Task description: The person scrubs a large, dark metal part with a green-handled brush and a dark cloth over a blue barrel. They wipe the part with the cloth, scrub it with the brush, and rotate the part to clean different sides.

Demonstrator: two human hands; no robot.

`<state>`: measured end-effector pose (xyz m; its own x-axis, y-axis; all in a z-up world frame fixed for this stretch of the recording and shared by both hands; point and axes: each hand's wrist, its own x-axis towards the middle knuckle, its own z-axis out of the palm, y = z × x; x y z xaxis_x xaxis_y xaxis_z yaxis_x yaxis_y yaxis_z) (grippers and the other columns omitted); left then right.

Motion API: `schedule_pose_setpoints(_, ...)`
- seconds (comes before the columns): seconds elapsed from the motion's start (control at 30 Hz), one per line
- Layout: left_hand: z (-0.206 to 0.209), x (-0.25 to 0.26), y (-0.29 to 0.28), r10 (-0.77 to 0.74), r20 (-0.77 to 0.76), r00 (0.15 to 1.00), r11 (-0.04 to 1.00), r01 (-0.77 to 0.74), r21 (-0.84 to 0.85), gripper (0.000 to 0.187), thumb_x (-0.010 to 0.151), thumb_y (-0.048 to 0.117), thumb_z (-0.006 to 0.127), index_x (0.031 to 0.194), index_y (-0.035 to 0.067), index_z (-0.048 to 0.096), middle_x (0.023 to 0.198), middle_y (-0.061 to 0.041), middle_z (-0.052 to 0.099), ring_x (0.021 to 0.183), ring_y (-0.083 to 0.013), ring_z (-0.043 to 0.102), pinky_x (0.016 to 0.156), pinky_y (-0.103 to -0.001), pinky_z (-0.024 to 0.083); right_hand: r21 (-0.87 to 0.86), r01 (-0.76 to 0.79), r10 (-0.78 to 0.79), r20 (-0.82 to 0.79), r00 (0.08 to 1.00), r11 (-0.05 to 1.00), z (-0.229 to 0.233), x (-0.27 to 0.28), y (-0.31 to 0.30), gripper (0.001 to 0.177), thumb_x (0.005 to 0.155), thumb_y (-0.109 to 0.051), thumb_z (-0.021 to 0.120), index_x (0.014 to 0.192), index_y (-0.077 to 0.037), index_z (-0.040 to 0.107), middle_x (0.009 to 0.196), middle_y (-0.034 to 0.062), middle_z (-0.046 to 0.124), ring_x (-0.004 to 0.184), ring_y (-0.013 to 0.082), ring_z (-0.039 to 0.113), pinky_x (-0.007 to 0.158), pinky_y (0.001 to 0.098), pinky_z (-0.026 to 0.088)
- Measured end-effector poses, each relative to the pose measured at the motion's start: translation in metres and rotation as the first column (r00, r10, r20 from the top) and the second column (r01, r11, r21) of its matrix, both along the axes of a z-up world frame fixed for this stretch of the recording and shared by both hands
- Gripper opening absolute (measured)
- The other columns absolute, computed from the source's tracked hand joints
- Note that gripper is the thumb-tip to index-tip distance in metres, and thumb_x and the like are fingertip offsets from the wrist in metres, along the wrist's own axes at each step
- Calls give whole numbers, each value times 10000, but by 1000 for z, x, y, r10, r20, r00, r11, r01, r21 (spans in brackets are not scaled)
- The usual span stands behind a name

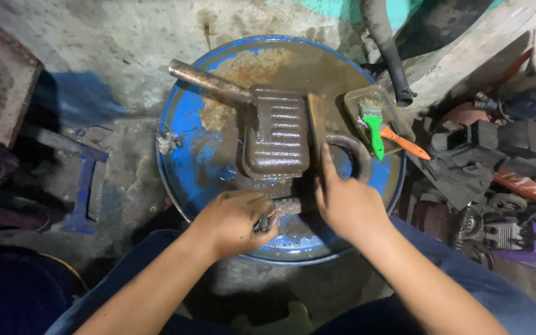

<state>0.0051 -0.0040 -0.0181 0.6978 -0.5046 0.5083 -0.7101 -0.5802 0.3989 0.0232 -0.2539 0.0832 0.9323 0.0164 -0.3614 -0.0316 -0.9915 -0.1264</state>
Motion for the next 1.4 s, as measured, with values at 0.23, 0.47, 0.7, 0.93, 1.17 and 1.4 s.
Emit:
schedule_pose_setpoints(0.23, -16, 6, 5, -62, 94, 994, 998, 63, -2, 102, 995, 256, 818, 917, 200, 783, 727, -47, 676, 653, -325, 763, 585, -416, 660, 85, 27, -34, 80, 996, 996, -43, 73, -33, 769, 1245, -446, 409, 1982, -238, 332, 1329, 467, 825, 1351, 659, 789, 1157, 734, 624)
schedule_pose_setpoints(0.47, -24, 7, 5, -56, 99, 994, 998, 60, -36, 60, 962, 257, 824, 925, 228, 787, 742, -5, 679, 655, -289, 775, 593, -399, 670, 330, 73, -103, 73, 992, 941, -50, 105, -60, 726, 1227, -458, 480, 1922, -248, 448, 1571, 449, 730, 1557, 620, 648, 1369, 722, 474)
schedule_pose_setpoints(0.7, -20, 3, 5, -71, 29, 997, 996, 72, -53, 132, 971, 293, 848, 930, 188, 778, 714, -28, 681, 645, -313, 785, 570, -436, 656, 262, 103, -95, -40, 995, 960, -7, 44, -73, 672, 1184, -357, 556, 1833, -186, 559, 1458, 509, 760, 1476, 681, 682, 1327, 795, 499)
schedule_pose_setpoints(0.93, -24, 4, 5, -97, 89, 991, 995, 97, 3, 117, 961, 289, 834, 947, 214, 746, 761, -26, 666, 692, -297, 783, 602, -425, 664, 412, 145, -153, -15, 988, 900, -31, 104, -63, 712, 1194, -520, 541, 1883, -346, 505, 1603, 316, 760, 1473, 493, 749, 1397, 635, 496)
schedule_pose_setpoints(1.17, -19, 3, 4, -27, 57, 998, 999, 29, -44, 130, 969, 298, 834, 932, 229, 730, 752, -5, 648, 669, -303, 765, 598, -439, 650, 360, 152, -121, -106, 987, 921, 19, 64, -64, 702, 1172, -391, 550, 1841, -180, 567, 1626, 473, 681, 1584, 657, 603, 1398, 762, 441)
schedule_pose_setpoints(1.4, -26, 6, 3, -78, 93, 993, 996, 81, -27, 109, 967, 295, 828, 954, 225, 746, 769, -13, 670, 719, -297, 795, 634, -428, 676, 384, 109, -94, -57, 994, 917, -17, 106, -75, 726, 1217, -499, 535, 1873, -189, 541, 1744, 396, 633, 1681, 562, 548, 1443, 680, 406)
